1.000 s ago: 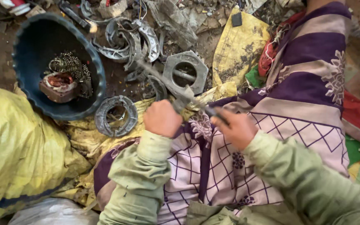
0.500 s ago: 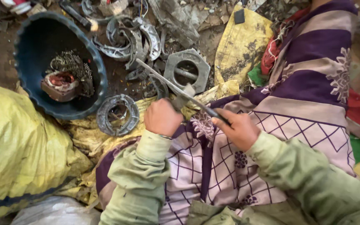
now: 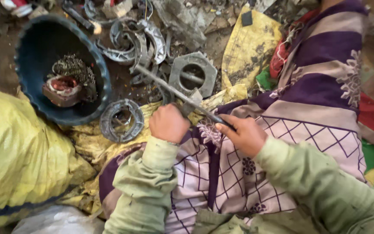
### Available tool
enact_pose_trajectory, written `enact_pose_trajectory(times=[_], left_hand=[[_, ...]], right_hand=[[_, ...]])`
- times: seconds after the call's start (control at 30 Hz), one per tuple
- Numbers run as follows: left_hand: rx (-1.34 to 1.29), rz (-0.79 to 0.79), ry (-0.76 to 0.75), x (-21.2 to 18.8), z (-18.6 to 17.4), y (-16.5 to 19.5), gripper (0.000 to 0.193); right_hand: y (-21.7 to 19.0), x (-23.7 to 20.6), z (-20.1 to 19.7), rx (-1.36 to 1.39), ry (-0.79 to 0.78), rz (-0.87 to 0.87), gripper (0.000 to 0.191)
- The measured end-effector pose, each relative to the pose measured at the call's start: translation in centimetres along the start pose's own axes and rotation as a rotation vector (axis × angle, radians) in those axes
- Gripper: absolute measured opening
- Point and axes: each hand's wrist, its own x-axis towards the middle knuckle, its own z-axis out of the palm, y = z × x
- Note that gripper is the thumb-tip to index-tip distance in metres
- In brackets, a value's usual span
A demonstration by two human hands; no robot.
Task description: The person sits on the floor and uses a curved blade to cut a metal ring into smaller pieces. They repeatedly reposition the ring and strike it with the blade to separate sections, placing the cut pieces into a nearby black bowl.
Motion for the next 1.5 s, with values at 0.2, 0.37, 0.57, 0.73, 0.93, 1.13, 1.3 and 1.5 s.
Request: enact_pose_trajectory(times=[0.2, 0.37, 0.57, 0.73, 0.93, 1.13, 1.3, 1.5], left_hand=[[0.038, 0.064, 0.018, -0.3, 1.1, -0.3, 0.02], [0.008, 0.182, 0.122, 0.0, 1.5, -0.7, 0.021], [0.026, 0.039, 0.051, 0.1, 1.5, -0.3, 0.019], [0.019, 0.035, 0.04, 0.3, 0.9, -0.1, 0.02], [0.034, 0.026, 0.018, 0.5, 0.6, 0.0, 0.026], [0.03, 0.051, 0.011, 0.1, 1.0, -0.1, 0.025], [0.01, 0.038, 0.04, 0.7, 1.6, -0.2, 0.02], [0.01, 0.02, 0.038, 0.9, 1.6, -0.4, 0.022]], right_hand=[[-1.4, -4.8, -2.9, 0.081, 0.133, -0.182, 0.037], [-2.9, -2.5, -2.2, 0.091, 0.175, -0.369, 0.033], [-2.1, -1.9, -2.7, 0.129, 0.118, 0.191, 0.037], [-2.7, -4.4, -3.4, 0.21, 0.26, -0.303, 0.038], [0.7, 0.3, -0.4, 0.036, 0.076, -0.038, 0.03], [-0.9, -5.8, -3.7, 0.193, 0.313, -0.318, 0.036], [-1.8, -1.7, -1.1, 0.101, 0.149, -0.142, 0.033], [-0.4, -2.6, -1.5, 0.126, 0.186, -0.055, 0.033]])
